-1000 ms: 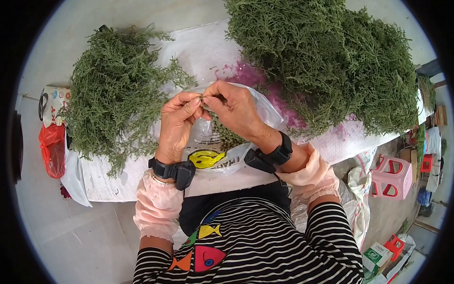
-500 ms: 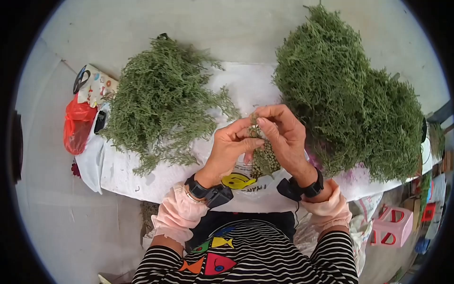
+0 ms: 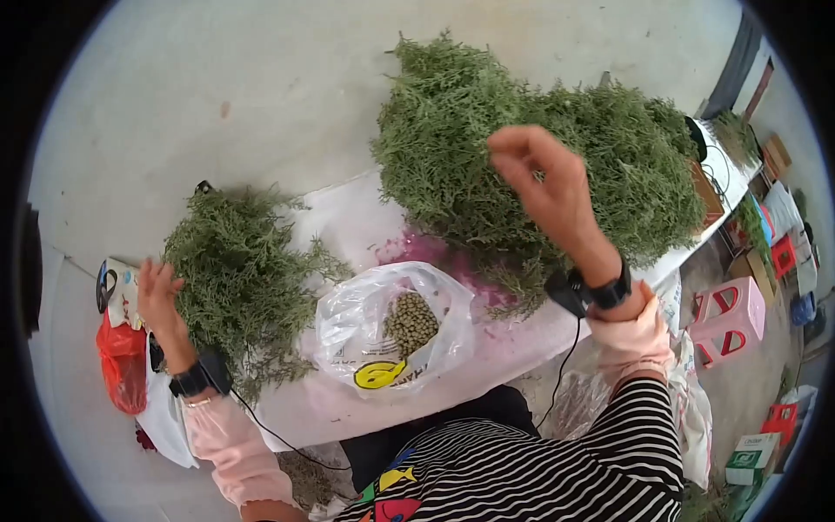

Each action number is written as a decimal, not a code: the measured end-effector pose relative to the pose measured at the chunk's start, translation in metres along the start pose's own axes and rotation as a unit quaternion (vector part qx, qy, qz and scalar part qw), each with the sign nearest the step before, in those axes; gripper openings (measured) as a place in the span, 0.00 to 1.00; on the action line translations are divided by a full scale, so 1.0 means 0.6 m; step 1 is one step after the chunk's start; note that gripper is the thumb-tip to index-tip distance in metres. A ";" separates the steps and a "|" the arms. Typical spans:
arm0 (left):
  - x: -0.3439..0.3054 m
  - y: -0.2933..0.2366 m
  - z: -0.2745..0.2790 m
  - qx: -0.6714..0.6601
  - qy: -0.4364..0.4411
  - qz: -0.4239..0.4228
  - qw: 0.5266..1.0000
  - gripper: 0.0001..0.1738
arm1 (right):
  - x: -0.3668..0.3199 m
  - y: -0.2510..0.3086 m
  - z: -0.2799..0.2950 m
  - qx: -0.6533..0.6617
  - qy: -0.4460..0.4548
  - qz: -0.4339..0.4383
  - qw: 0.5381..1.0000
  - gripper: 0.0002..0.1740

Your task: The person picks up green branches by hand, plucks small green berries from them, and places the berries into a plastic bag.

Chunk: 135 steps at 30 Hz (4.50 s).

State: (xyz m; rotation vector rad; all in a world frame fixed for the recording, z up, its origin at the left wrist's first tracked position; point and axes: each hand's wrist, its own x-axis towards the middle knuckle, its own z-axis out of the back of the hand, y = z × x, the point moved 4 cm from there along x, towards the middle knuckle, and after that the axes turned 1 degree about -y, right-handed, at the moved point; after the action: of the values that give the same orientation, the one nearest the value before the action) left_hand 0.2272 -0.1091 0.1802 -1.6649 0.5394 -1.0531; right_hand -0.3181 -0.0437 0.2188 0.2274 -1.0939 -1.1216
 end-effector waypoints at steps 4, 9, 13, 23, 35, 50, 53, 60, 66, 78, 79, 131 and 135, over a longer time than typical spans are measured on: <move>-0.047 0.010 -0.105 0.371 0.164 -0.300 0.864 0.39 | 0.030 -0.007 0.029 -0.194 -0.049 0.091 0.976 0.22; -0.024 0.106 -0.090 0.731 0.247 -0.176 0.612 0.42 | 0.046 -0.015 -0.034 -0.396 -0.035 0.185 0.899 0.32; 0.044 0.146 -0.008 0.749 0.229 -0.061 0.619 0.42 | 0.047 -0.087 -0.059 -0.412 0.043 0.098 0.905 0.36; 0.003 0.181 -0.002 0.688 0.230 0.008 0.688 0.41 | 0.051 -0.170 -0.033 -0.318 -0.005 0.155 0.935 0.23; -0.025 0.133 0.001 0.661 0.207 -0.124 0.710 0.32 | 0.023 -0.013 -0.081 -0.342 0.083 0.215 0.911 0.23; -0.219 -0.028 0.002 0.449 0.236 -0.307 0.806 0.12 | 0.036 -0.030 -0.026 -0.230 -0.023 0.169 0.958 0.23; -0.249 -0.053 -0.048 0.297 0.254 -0.308 0.868 0.15 | 0.024 0.023 -0.059 -0.279 -0.015 0.035 0.960 0.19; -0.352 -0.048 -0.225 0.002 0.429 -0.040 0.903 0.27 | 0.002 0.017 -0.112 -0.226 0.046 0.072 0.970 0.20; -0.349 -0.041 -0.366 -0.117 0.435 0.255 0.855 0.41 | -0.033 -0.005 -0.150 -0.194 0.085 0.066 0.975 0.21; -0.349 0.028 -0.449 -0.196 0.337 0.303 0.870 0.26 | -0.030 0.059 -0.128 -0.241 0.062 0.253 0.935 0.22; -0.353 0.029 -0.456 -0.198 0.355 0.310 0.860 0.27 | -0.025 0.060 -0.128 -0.296 0.040 0.291 0.909 0.22; -0.418 -0.013 -0.331 -0.182 0.450 0.269 0.832 0.13 | -0.116 0.038 -0.215 0.397 0.184 -0.202 0.876 0.09; -0.419 -0.023 -0.304 -0.105 0.447 0.177 0.870 0.14 | -0.121 0.025 -0.186 0.435 0.133 -0.181 0.872 0.09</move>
State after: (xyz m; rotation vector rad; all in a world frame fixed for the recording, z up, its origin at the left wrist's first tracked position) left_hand -0.0579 -0.0061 0.1106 -1.0920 1.5456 -1.4890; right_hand -0.2212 -0.0171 0.1306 1.3074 -1.2715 -0.8058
